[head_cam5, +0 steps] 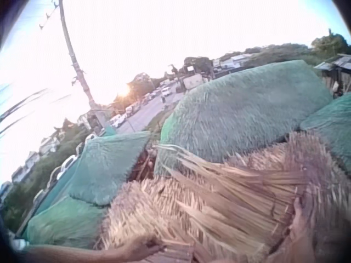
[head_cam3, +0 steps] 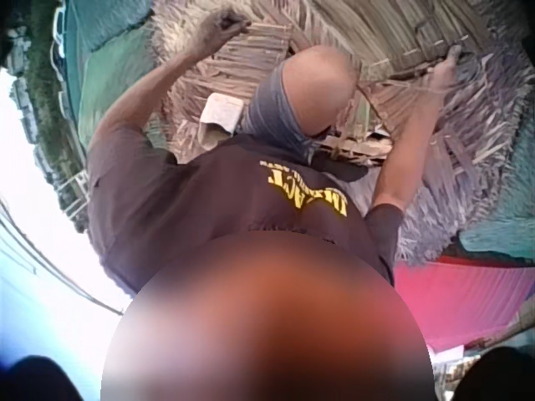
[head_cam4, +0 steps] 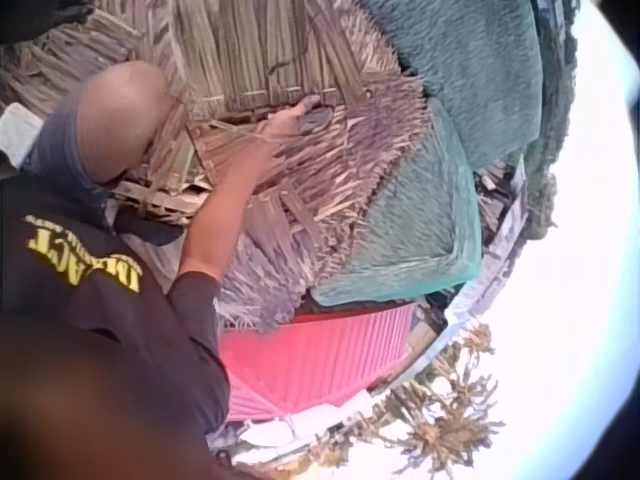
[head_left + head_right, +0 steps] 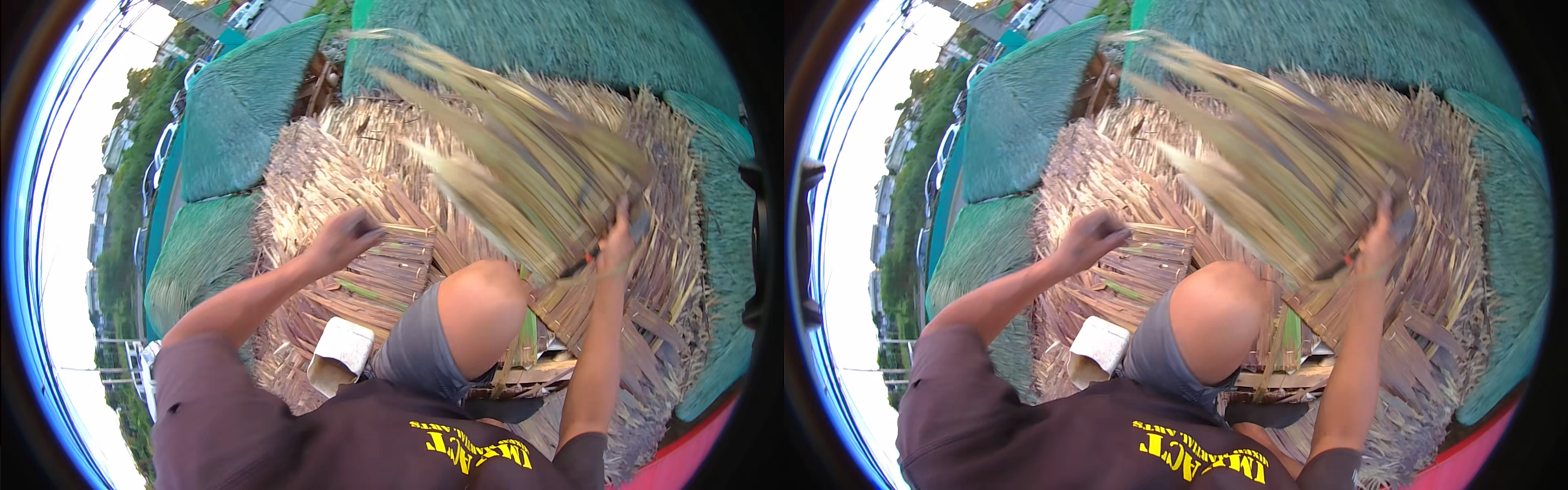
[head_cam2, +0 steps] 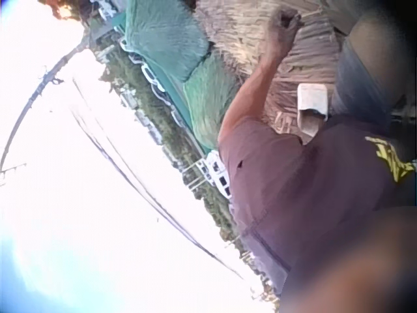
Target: The person is on a thatched roof, using a hammer to drive nails into wooden battens to secure layers of dried palm leaves. They repeatedly position the leaves, align them with the underlying structure, and hammer fasteners to hold the thatch in place.
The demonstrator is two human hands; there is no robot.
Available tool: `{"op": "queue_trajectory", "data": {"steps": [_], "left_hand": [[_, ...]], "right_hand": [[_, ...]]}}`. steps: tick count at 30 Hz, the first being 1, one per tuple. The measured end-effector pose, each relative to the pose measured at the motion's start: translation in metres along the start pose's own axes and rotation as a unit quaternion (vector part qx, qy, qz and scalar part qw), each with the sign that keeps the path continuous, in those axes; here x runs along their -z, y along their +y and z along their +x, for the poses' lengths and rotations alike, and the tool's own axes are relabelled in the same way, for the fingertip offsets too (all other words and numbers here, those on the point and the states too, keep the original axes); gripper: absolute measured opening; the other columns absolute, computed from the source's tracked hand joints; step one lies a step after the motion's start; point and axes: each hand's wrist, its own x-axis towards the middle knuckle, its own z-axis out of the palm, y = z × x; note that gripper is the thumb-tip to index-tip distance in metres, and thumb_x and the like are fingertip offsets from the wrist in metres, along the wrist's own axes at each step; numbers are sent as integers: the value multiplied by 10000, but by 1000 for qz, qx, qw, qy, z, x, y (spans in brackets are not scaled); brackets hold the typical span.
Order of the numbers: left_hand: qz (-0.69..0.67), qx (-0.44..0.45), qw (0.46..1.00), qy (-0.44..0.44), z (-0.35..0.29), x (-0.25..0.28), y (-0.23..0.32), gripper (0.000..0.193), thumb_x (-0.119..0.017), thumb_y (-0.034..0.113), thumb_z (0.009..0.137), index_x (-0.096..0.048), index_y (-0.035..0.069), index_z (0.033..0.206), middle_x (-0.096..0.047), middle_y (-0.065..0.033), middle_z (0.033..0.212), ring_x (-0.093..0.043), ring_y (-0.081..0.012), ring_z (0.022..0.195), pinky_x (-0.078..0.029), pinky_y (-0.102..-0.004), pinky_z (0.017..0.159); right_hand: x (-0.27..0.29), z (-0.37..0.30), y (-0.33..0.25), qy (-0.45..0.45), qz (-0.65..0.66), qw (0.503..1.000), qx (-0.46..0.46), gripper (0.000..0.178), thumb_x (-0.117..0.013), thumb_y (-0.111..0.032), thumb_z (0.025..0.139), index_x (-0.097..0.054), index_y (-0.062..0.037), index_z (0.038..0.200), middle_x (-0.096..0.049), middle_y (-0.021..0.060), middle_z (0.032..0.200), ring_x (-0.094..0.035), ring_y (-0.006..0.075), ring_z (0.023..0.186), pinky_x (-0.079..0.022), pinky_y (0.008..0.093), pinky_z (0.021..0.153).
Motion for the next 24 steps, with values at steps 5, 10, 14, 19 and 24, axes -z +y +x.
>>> {"op": "queue_trajectory", "data": {"steps": [5,10,14,19,24], "left_hand": [[-180,-121,954,-209,144,-162,75,197,-656,170,992,-623,-21,963,-735,-124,932,-737,-174,822,-609,-320,736],[-195,-182,883,-387,165,-347,123,152,-718,156,938,-703,11,980,-735,-78,900,-714,-146,810,-571,-302,702],[-258,-121,807,-518,106,-468,86,178,-715,201,950,-726,28,989,-733,-67,892,-689,-132,823,-550,-306,733],[-168,-98,822,-536,72,-518,31,239,-682,221,977,-715,-6,1045,-714,-45,893,-650,-121,837,-536,-311,795],[-181,-33,792,-582,77,-515,38,190,-654,180,1003,-708,7,1060,-713,-22,943,-646,-108,870,-519,-286,843]], "right_hand": [[214,-5,127,248,-44,965,-70,742,-685,-412,965,-388,-45,1537,-532,98,1479,-637,202,1078,-478,301,736],[322,-74,205,284,-117,933,-186,741,-688,-449,951,-455,42,1455,-572,183,1427,-630,317,1206,-512,428,1008],[303,-121,213,355,-131,916,-136,700,-756,-408,903,-533,80,1353,-652,234,1286,-708,323,1026,-590,430,751],[275,-146,98,228,155,957,-89,210,-702,-305,982,-583,-131,988,-584,5,836,-533,122,640,-463,294,552],[203,-177,97,286,-34,935,-208,222,-761,-254,938,-628,-76,933,-537,-12,661,-522,106,552,-426,288,481]]}}
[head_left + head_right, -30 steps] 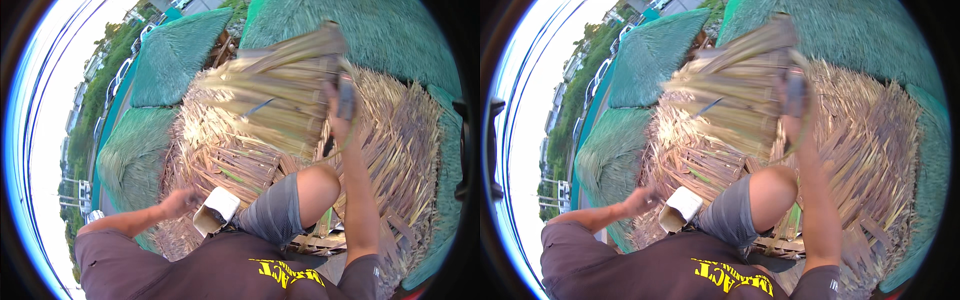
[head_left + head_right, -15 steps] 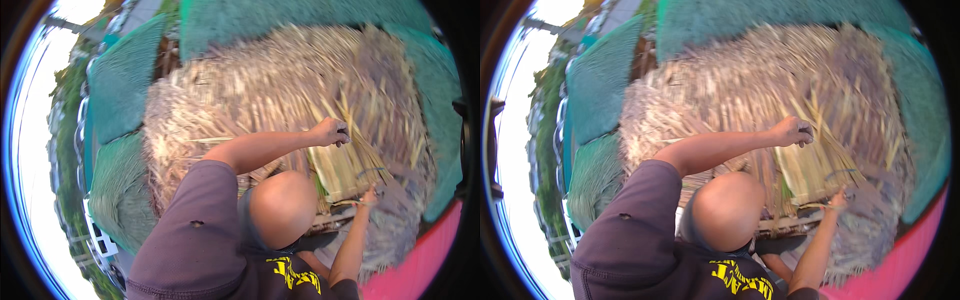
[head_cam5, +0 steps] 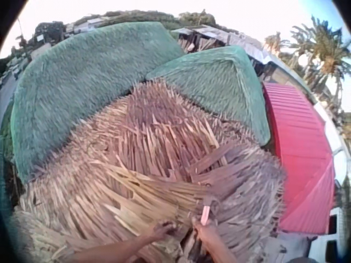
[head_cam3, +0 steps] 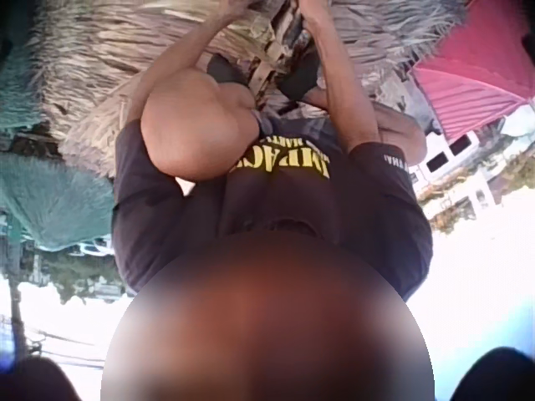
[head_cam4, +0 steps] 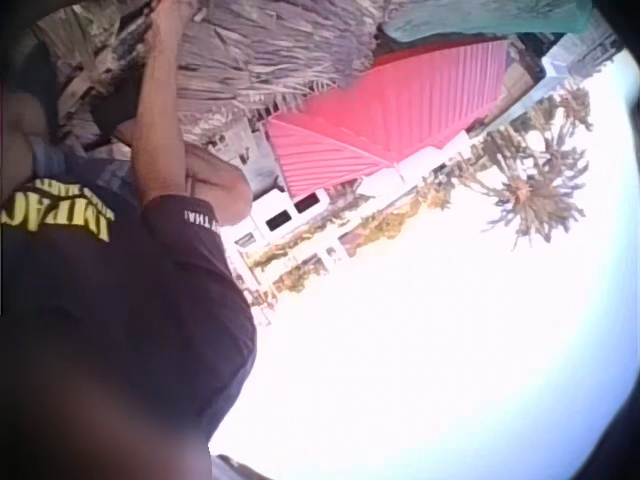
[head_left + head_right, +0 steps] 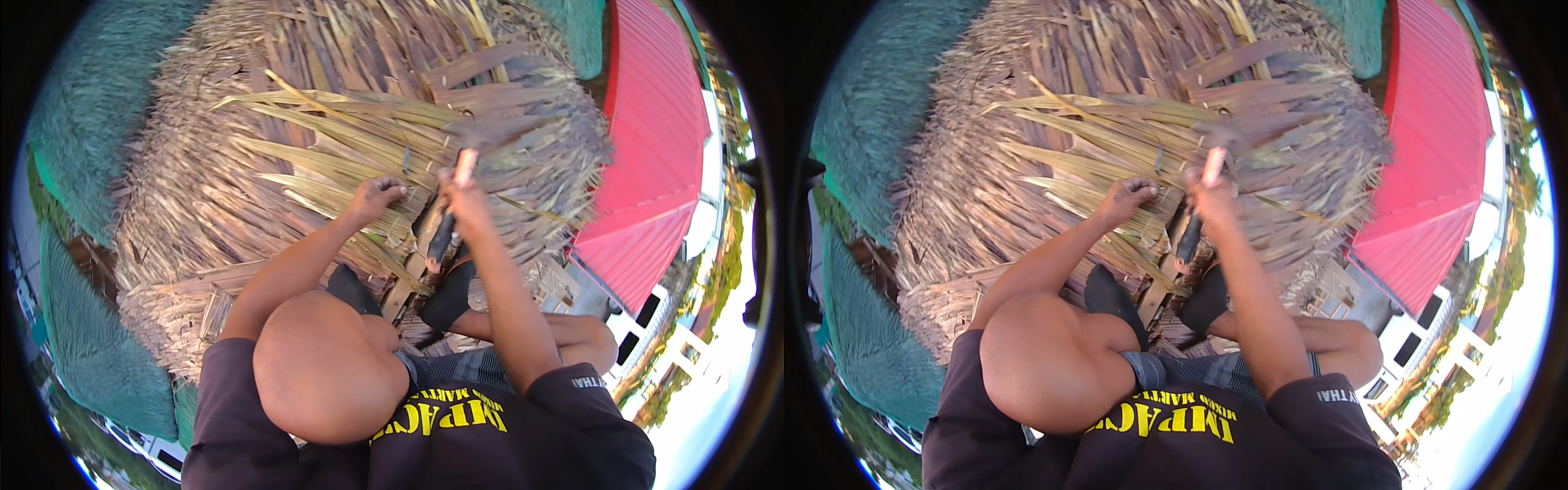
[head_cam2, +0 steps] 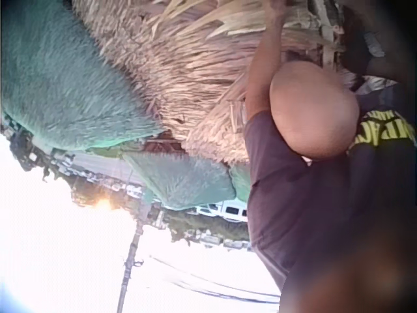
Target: The person is on a thatched roof, using a hammer to drive nails into wooden battens to secure layers of dried palm leaves. They repeatedly position the leaves, align them with the underlying structure, and hammer fasteners to hold the thatch in place.
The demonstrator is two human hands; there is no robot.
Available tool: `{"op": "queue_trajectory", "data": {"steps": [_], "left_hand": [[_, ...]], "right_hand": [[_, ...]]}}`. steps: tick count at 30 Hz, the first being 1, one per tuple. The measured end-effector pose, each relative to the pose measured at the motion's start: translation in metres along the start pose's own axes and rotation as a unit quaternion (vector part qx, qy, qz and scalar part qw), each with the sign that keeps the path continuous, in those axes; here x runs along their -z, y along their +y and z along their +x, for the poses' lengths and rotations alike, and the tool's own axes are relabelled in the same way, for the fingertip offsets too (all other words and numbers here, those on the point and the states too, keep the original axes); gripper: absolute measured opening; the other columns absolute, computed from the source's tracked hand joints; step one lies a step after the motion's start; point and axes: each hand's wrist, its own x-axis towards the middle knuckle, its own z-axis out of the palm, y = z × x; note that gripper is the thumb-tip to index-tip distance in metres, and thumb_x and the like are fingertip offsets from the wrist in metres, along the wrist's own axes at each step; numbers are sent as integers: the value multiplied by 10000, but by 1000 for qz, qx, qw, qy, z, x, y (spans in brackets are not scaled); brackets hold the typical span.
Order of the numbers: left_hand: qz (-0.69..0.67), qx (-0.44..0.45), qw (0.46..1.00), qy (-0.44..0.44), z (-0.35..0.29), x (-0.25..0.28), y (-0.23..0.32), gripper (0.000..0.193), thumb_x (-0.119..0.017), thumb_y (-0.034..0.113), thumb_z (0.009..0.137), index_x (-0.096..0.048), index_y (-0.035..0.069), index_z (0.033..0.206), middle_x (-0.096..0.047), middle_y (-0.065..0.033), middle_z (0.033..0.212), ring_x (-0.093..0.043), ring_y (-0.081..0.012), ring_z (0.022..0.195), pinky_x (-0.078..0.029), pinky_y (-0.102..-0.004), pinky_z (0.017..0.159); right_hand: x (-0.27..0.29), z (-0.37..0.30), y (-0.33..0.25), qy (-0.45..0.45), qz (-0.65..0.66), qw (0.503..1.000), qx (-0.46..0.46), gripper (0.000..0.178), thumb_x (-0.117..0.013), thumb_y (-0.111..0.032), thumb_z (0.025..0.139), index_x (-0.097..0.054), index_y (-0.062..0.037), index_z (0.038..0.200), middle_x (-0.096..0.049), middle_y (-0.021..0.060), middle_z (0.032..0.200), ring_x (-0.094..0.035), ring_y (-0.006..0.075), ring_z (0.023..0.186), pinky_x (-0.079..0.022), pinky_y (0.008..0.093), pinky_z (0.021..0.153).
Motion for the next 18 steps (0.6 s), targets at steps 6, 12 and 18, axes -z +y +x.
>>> {"op": "queue_trajectory", "data": {"steps": [6,12,18], "left_hand": [[-55,13,994,-93,2,17,-5,211,-666,223,1006,-700,27,1077,-698,-10,943,-624,-98,896,-500,-270,863],[-11,79,979,-186,15,53,5,271,-731,317,957,-701,63,1044,-683,2,931,-612,-104,899,-487,-268,887],[0,119,966,-228,21,52,15,234,-758,282,939,-681,67,989,-665,-1,904,-604,-116,884,-488,-275,873]], "right_hand": [[-26,10,66,-126,-55,990,42,281,-748,-210,942,-689,-31,1150,-572,-28,709,-491,65,543,-405,246,474],[-27,20,59,-160,-109,976,98,228,-742,-219,946,-697,-32,1069,-557,-29,681,-492,63,552,-387,248,487],[-27,32,59,-127,-288,932,177,275,-678,-272,957,-652,1,976,-613,141,737,-583,268,676,-448,401,635]]}}
